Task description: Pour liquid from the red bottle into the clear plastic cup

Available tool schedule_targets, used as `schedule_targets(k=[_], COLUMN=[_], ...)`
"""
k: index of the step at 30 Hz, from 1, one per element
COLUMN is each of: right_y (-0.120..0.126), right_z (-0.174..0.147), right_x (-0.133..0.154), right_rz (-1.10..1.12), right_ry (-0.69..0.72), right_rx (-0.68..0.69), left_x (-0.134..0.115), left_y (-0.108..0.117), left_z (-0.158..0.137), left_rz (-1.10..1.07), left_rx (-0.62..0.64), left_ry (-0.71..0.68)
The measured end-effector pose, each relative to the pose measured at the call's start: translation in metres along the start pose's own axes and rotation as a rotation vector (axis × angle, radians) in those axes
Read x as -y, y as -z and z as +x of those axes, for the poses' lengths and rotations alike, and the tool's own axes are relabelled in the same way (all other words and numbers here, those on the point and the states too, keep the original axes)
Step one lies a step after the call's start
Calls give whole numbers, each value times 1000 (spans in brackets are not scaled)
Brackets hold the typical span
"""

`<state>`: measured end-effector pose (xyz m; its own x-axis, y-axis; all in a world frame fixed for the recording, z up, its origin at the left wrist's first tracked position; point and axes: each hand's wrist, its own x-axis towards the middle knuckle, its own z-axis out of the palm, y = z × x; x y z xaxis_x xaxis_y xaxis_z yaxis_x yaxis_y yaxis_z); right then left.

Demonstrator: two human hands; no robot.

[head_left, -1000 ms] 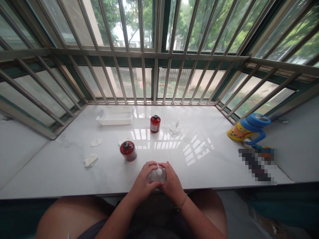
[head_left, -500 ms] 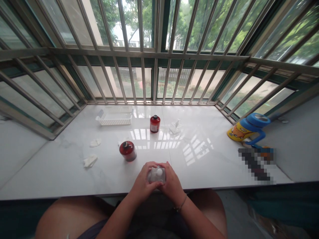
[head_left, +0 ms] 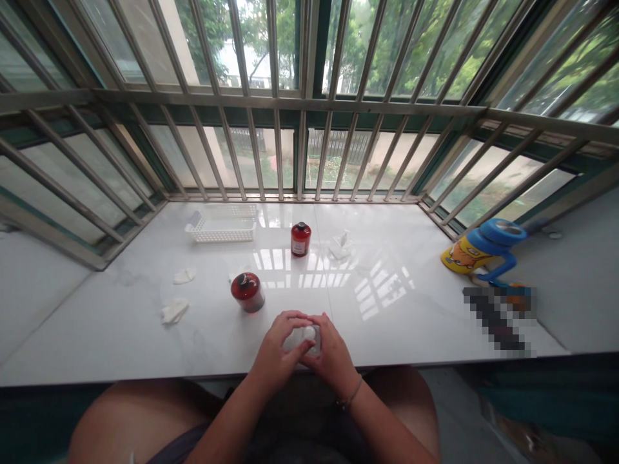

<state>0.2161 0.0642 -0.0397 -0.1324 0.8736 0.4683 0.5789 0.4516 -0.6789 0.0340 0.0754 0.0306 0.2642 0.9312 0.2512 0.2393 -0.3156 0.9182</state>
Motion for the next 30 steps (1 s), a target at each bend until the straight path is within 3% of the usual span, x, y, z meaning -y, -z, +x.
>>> schedule_targets(k=[8,13,20,30], right_y=[2,0,1,1], right_z=[-2,-3,-1,-2], right_x=[0,-1,0,1], right_rz=[-29,-33,-1,-22], right_ry=[-25,-31,-1,-31], right_rx=[23,17,23,17], left_x=[-1,-2,1,-17], left_y=[10,13,4,13], left_z=[1,-1,-4,-8], left_rz=[-110,-28,168,157], left_rx=[-190,-170,-50,-202], left_ry=[31,51,-2,-107])
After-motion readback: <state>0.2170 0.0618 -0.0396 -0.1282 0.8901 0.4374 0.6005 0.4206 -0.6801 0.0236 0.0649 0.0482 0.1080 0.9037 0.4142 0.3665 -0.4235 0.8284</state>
